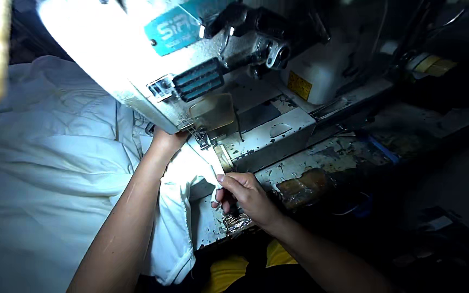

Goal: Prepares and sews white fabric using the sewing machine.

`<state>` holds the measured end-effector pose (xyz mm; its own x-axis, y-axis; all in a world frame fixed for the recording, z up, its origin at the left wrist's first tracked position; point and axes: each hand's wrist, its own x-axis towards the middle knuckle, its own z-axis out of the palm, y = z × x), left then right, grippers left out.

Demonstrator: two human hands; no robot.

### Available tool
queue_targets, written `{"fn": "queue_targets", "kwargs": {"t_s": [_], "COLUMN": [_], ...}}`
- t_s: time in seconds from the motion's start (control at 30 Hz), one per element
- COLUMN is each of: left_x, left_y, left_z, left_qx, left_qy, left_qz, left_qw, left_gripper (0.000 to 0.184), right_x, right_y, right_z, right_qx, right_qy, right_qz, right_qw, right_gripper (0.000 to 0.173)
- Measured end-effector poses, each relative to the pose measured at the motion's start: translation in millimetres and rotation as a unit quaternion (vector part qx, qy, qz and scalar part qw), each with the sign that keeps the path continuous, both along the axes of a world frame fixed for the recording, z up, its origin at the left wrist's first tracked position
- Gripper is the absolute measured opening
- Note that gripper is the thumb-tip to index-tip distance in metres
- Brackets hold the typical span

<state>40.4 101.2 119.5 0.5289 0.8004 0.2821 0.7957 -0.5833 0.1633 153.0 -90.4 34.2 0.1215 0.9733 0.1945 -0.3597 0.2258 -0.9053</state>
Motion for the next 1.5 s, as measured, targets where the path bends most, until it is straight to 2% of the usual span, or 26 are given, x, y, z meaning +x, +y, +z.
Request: {"fn": "queue_targets", "kwargs": {"t_s": [0.07,0.17,0.23,0.27,0.37,0.47,0.57,0.63,0.7,0.83,0.97,1.1,1.17,1.23,1.27,1.33,1.47,1.5], "left_x": [-4.5,-35.8,-55.1,-58.4,-51.0,-47.3,-50.1,-49.4,-47.9,-51.1,-58.0,-66.9,-59.4,-43.0,-36.7,-33.5,-40.1,-41.7], "left_y": [-22.1,-57.9,-84.6,-93.6,-90.0,-78.9,-86.7,-93.0,-97.6,-111.2,-135.3,-165.8,-180.0,-169.2,-155.2,-132.9,-118.0,-108.7], "left_z": [8.9,7.6,8.8,8.7,2.0,-2.4,10.6,13.3,7.9,-8.4,-21.4,8.6,30.4,39.5,40.3,40.6,59.3,61.1], "left_qx": [0.003,0.054,0.067,0.077,0.121,0.141,0.180,0.239,0.299,0.360,0.339,0.293,0.289,0.280,0.247,0.162,0.036,0.038], "left_qy": [-0.075,-0.175,-0.176,-0.149,-0.046,-0.112,-0.258,-0.288,-0.274,-0.225,-0.200,-0.249,-0.187,-0.040,0.055,0.170,0.228,0.229], "left_qz": [-0.015,-0.104,-0.187,-0.216,-0.253,-0.256,-0.254,-0.244,-0.243,-0.265,-0.321,-0.309,-0.342,-0.384,-0.394,-0.395,-0.339,-0.320], "left_qw": [0.997,0.978,0.964,0.962,0.959,0.950,0.915,0.894,0.881,0.866,0.861,0.870,0.874,0.879,0.883,0.888,0.912,0.919], "left_gripper": [0.041,0.021,0.017,0.020,0.024,0.019,0.008,0.006,0.009,0.017,0.019,0.010,0.011,0.015,0.015,0.007,0.015,0.019], "right_x": [5.5,13.8,20.5,23.7,25.2,21.4,20.1,19.4,18.6,17.5,14.3,12.5,12.6,12.2,12.5,13.4,16.8,16.3], "right_y": [-13.2,-34.0,-35.8,-32.6,-12.5,4.7,10.9,10.3,8.9,-7.9,-42.5,-57.6,-58.9,-56.3,-53.8,-46.2,-29.6,-25.5], "right_z": [-3.3,-12.4,-9.1,-3.5,16.5,24.9,27.6,26.8,26.1,23.0,14.6,5.3,6.1,7.0,8.3,10.4,8.5,6.3], "right_qx": [0.029,0.139,0.180,0.185,0.156,0.097,0.082,0.091,0.102,0.113,0.151,0.158,0.166,0.182,0.189,0.209,0.158,0.143], "right_qy": [-0.068,-0.112,-0.128,-0.142,-0.165,-0.195,-0.224,-0.232,-0.243,-0.207,-0.201,-0.241,-0.269,-0.295,-0.294,-0.296,-0.291,-0.284], "right_qz": [-0.018,-0.134,-0.197,-0.201,-0.153,-0.097,-0.102,-0.104,-0.100,-0.040,0.000,-0.042,-0.056,-0.062,-0.059,-0.065,-0.045,-0.040], "right_qw": [0.997,0.975,0.955,0.951,0.962,0.971,0.966,0.963,0.960,0.971,0.968,0.957,0.947,0.936,0.935,0.930,0.943,0.947], "right_gripper": [0.040,0.025,0.014,0.016,0.041,0.050,0.044,0.029,0.016,0.015,0.019,0.022,0.023,0.022,0.019,0.017,0.022,0.023]}}
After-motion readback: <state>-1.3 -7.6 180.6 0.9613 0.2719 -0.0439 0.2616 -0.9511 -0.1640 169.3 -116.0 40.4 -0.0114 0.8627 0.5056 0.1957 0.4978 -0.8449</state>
